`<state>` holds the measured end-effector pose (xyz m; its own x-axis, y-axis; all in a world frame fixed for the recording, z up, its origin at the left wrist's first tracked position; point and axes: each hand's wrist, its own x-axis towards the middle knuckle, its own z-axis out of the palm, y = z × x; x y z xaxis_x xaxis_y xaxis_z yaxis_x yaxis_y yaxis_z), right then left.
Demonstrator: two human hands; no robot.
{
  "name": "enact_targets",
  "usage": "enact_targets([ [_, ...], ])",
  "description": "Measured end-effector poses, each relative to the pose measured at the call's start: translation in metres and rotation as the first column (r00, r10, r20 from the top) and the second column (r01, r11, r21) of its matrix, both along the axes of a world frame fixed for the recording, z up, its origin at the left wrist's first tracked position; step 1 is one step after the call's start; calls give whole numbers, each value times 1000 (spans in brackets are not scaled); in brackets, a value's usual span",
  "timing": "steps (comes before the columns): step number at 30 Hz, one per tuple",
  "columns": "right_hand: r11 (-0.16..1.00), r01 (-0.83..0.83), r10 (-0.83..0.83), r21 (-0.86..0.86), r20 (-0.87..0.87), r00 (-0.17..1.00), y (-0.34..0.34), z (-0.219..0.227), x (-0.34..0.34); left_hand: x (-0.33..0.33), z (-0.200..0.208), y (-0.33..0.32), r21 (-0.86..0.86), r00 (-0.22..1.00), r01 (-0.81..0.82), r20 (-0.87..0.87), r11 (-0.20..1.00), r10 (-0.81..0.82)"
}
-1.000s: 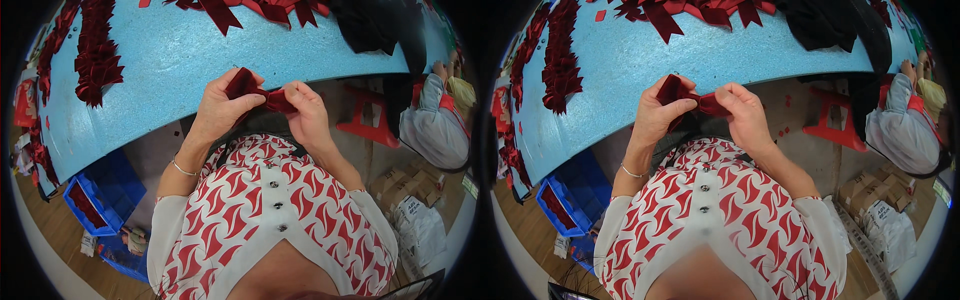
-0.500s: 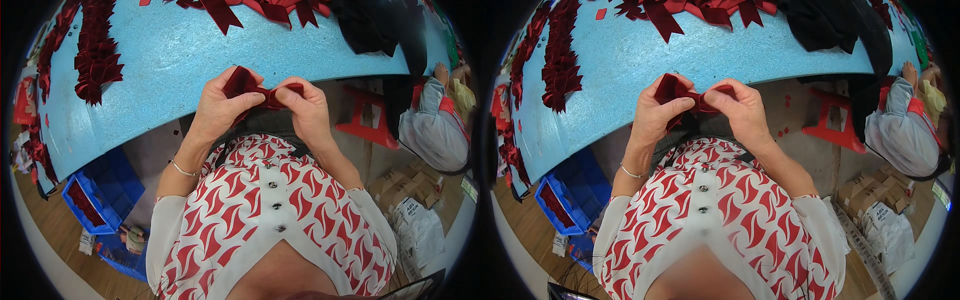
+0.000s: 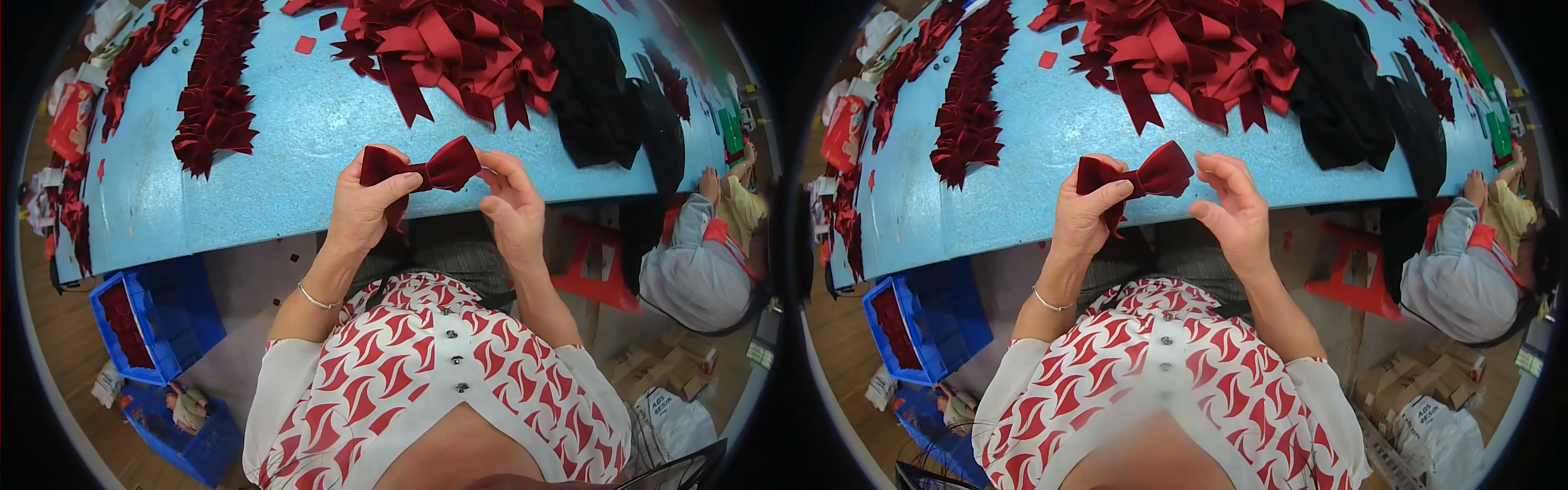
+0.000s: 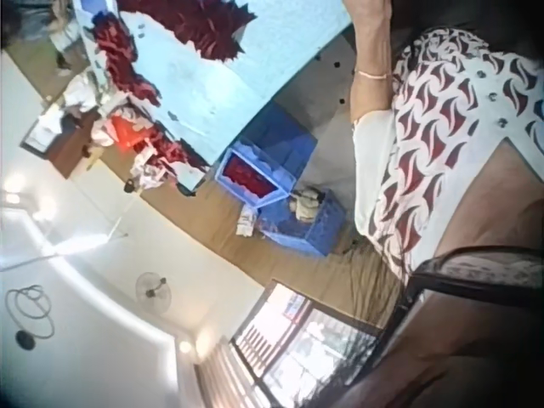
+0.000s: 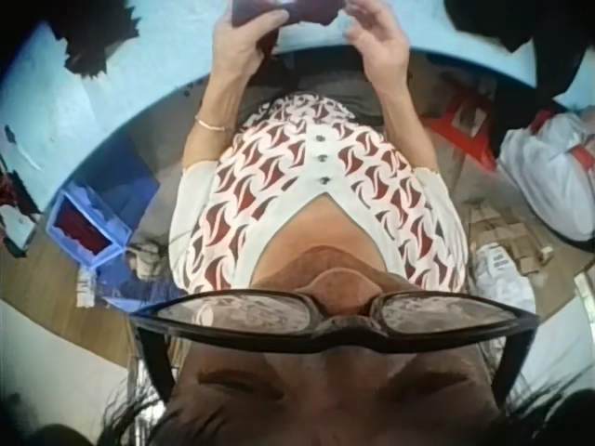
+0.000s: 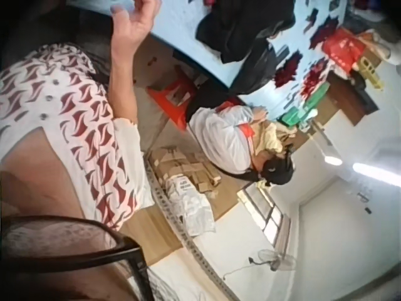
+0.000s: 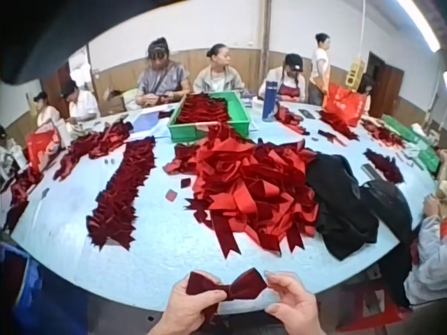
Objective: Assembling decorative red ribbon bows at a workbench.
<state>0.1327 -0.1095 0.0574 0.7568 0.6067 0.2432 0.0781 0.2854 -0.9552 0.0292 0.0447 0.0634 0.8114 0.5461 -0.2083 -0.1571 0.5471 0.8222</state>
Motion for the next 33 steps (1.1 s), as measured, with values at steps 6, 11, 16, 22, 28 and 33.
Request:
enact_targets([
  [6,964,-242,214,-110,-216,953,40,18,-7,-9,5,13,-8,999,17,47,1000,-17],
  [11,967,-235,189,-100,-342,920,60,15,-18,-20,2,41,-26,997,44,70,999,-42],
  [16,972,-223,183,-71,-361,914,77,15,-34,-44,-1,57,-83,981,103,-157,991,-115],
  [22,912,-347,308,-217,-192,932,88,21,-46,-53,-19,66,-204,993,39,115,978,-16],
  [28,883,-386,344,-268,-190,920,89,18,-43,-50,-26,68,-117,984,65,175,991,-43],
  [33,955,-253,226,-155,-171,959,90,4,-39,-40,-18,58,-79,975,-132,168,988,144],
])
